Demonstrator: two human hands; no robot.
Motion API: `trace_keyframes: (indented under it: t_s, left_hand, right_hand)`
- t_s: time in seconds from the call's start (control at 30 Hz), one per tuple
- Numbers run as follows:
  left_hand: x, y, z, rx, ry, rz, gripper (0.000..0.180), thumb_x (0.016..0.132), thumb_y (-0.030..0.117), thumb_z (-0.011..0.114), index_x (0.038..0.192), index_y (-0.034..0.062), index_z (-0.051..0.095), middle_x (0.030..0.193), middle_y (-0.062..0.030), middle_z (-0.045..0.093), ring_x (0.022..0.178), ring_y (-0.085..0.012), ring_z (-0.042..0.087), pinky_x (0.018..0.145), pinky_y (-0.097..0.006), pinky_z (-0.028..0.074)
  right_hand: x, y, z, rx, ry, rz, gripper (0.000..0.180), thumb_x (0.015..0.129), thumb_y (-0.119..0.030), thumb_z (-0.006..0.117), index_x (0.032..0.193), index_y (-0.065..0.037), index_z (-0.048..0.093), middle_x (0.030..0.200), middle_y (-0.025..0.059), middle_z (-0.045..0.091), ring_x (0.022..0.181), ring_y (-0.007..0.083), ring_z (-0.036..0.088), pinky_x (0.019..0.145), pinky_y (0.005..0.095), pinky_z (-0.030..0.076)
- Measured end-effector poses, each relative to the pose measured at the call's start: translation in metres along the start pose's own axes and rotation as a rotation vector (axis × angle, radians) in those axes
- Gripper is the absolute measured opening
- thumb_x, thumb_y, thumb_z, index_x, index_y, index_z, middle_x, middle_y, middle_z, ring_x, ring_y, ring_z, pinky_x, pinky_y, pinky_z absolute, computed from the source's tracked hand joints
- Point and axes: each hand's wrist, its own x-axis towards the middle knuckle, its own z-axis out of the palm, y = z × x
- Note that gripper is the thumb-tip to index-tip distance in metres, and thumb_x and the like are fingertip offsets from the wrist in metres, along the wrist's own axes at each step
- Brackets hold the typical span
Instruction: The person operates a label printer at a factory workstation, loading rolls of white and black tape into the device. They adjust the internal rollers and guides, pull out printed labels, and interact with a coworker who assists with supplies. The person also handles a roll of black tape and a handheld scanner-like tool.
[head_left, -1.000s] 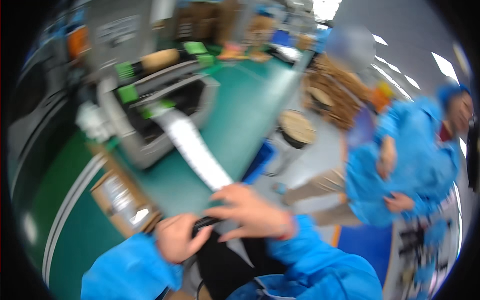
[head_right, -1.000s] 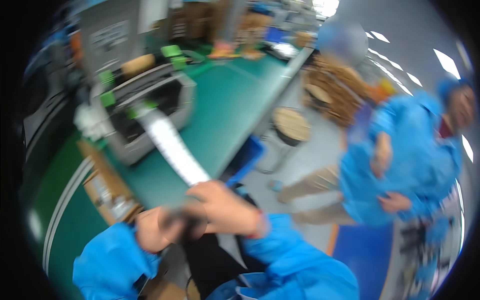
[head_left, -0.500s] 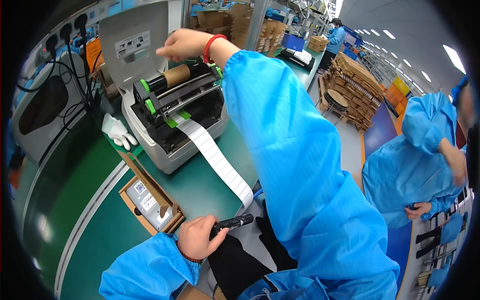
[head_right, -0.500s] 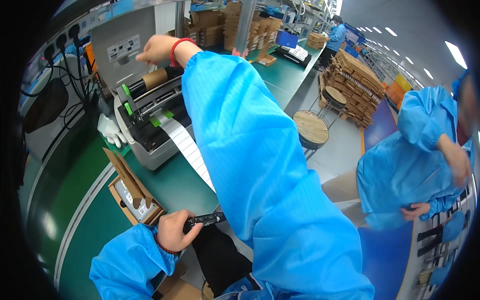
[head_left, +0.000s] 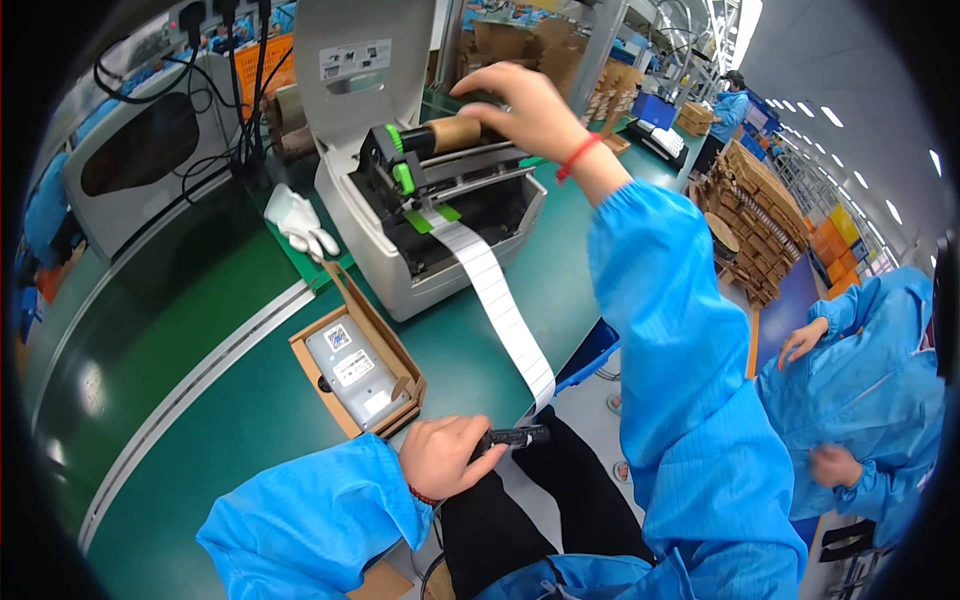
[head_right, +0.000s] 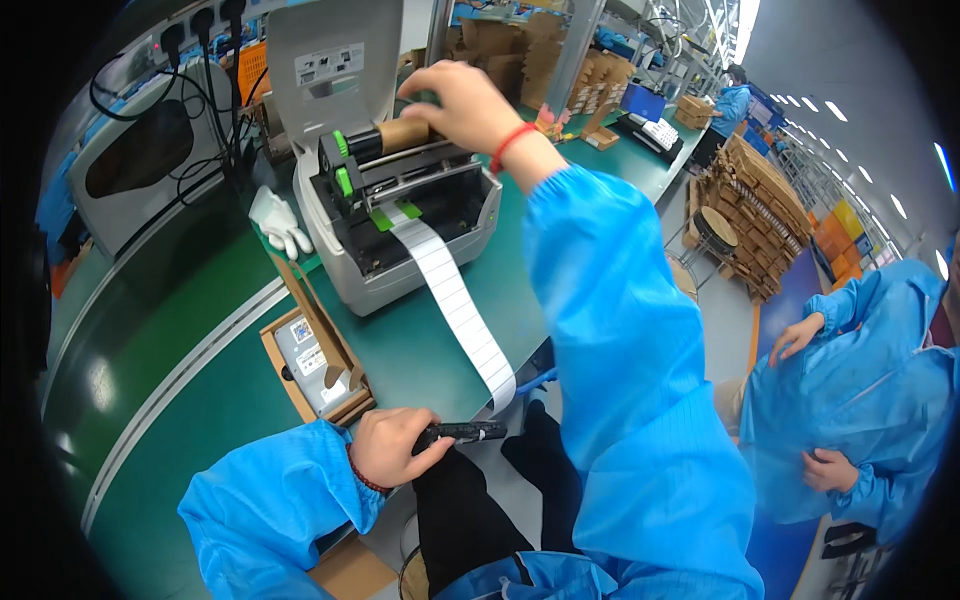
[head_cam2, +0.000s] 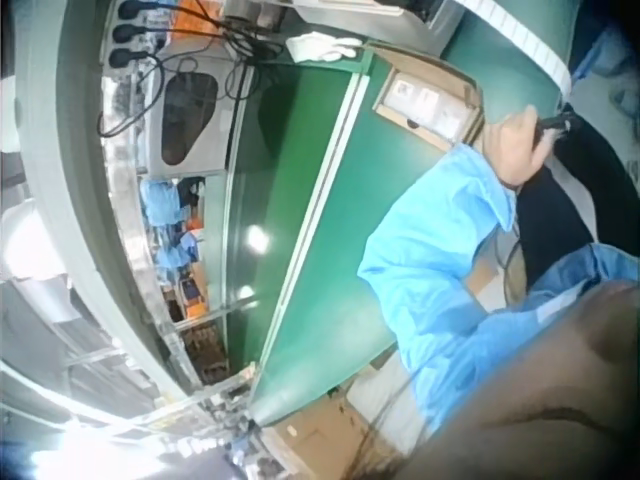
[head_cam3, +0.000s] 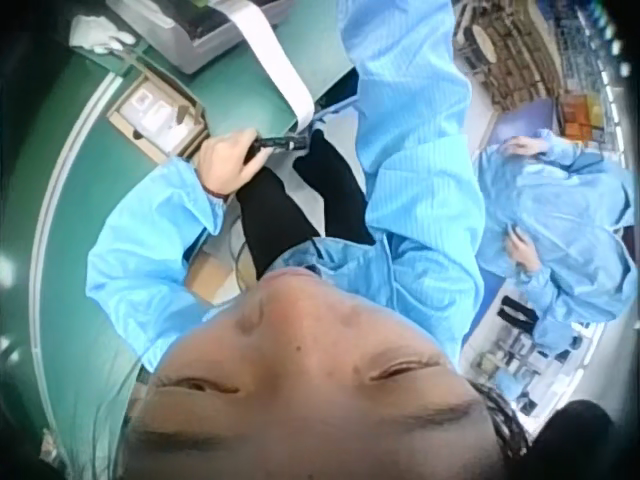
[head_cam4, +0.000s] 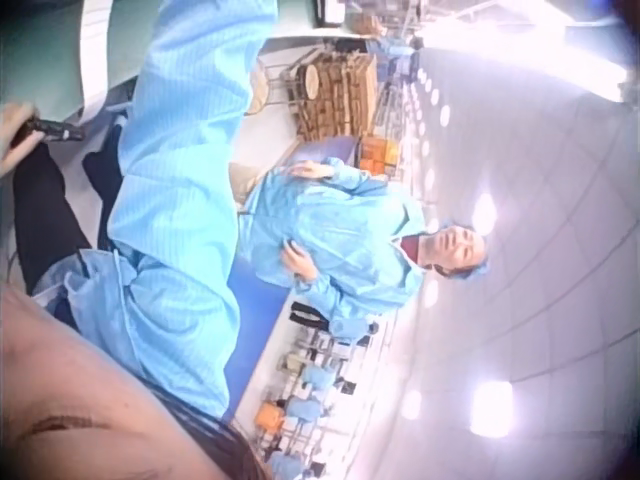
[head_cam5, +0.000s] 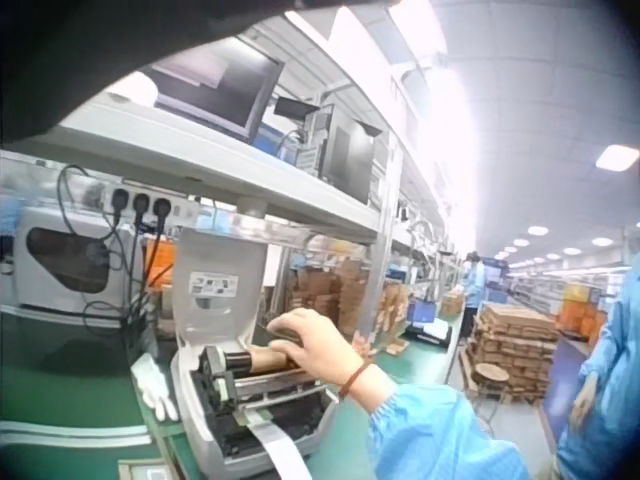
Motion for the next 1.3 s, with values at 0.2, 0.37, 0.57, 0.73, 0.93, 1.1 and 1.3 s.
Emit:
trace_keyframes:
  t_s: [0.2,0.37,0.57,0.73,0.93,1.1,1.3]
  left_hand:
    - [-0.013,-0.006,0.0,0.166,0.018,-0.091,0.026,0.07,0.022,0.068,0.087,0.005,0.058,0.079,-0.0087,0.054,0.074,-0.0261,0.055,0.062,-0.035,0.044]
    - [-0.01,-0.005,0.008,0.132,0.01,-0.074,0.026,0.071,0.02,0.067,0.088,0.0045,0.057,0.084,-0.0083,0.053,0.08,-0.0254,0.054,0.067,-0.035,0.044]
    - [-0.014,0.002,0.007,0.171,0.013,-0.008,0.022,0.075,0.022,0.064,0.084,0.0039,0.056,0.076,-0.0106,0.055,0.073,-0.0283,0.056,0.064,-0.037,0.043]
    - [-0.011,-0.004,0.011,0.161,-0.04,0.061,0.022,0.08,0.025,0.058,0.075,0.006,0.048,0.061,-0.009,0.054,0.058,-0.0297,0.055,0.054,-0.039,0.043]
    - [-0.012,0.002,0.004,0.161,-0.071,0.085,0.02,0.079,0.022,0.056,0.073,0.0054,0.047,0.057,-0.0106,0.053,0.054,-0.0305,0.054,0.051,-0.041,0.041]
    - [-0.016,-0.006,0.009,0.162,-0.051,0.092,0.02,0.079,0.024,0.055,0.073,0.0062,0.047,0.057,-0.0093,0.053,0.053,-0.0292,0.054,0.05,-0.04,0.041]
    - [-0.015,-0.002,0.008,0.155,-0.07,0.092,0.02,0.08,0.024,0.054,0.074,0.0069,0.048,0.056,-0.0087,0.053,0.054,-0.0286,0.054,0.049,-0.04,0.041]
  right_hand:
    - [-0.128,-0.13,-0.01,0.303,0.048,0.233,0.023,0.074,-0.002,0.061,0.097,-0.003,0.059,0.094,0.012,0.06,0.088,0.0301,0.057,0.076,0.0355,0.045]
    - [-0.245,-0.23,0.011,0.282,-0.157,0.413,0.035,0.068,-0.005,0.067,0.103,-0.004,0.059,0.104,0.0119,0.056,0.095,0.0277,0.054,0.081,0.0359,0.042]
    - [-0.25,-0.221,0.009,0.239,-0.123,0.408,0.035,0.064,-0.006,0.069,0.099,-0.005,0.061,0.096,0.0086,0.058,0.085,0.0264,0.055,0.073,0.0341,0.043]
    - [-0.172,-0.152,-0.031,0.372,0.095,0.38,0.016,0.069,-0.008,0.069,0.084,-0.003,0.062,0.08,0.0095,0.061,0.073,0.0239,0.056,0.067,0.033,0.043]
    - [-0.049,-0.07,-0.005,0.248,0.25,0.353,0.02,0.079,-0.02,0.061,0.067,-0.004,0.062,0.061,0.0093,0.059,0.06,0.0225,0.054,0.059,0.033,0.041]
    - [0.042,-0.006,0.024,0.025,-0.485,0.386,0.037,0.082,-0.037,0.055,0.082,-0.001,0.065,0.07,0.0174,0.061,0.066,0.0297,0.057,0.066,0.0356,0.044]
    - [0.109,0.015,0.054,-0.31,-0.818,0.428,0.038,0.076,-0.034,0.055,0.092,-0.001,0.065,0.092,0.0204,0.063,0.088,0.0347,0.06,0.079,0.0385,0.047]
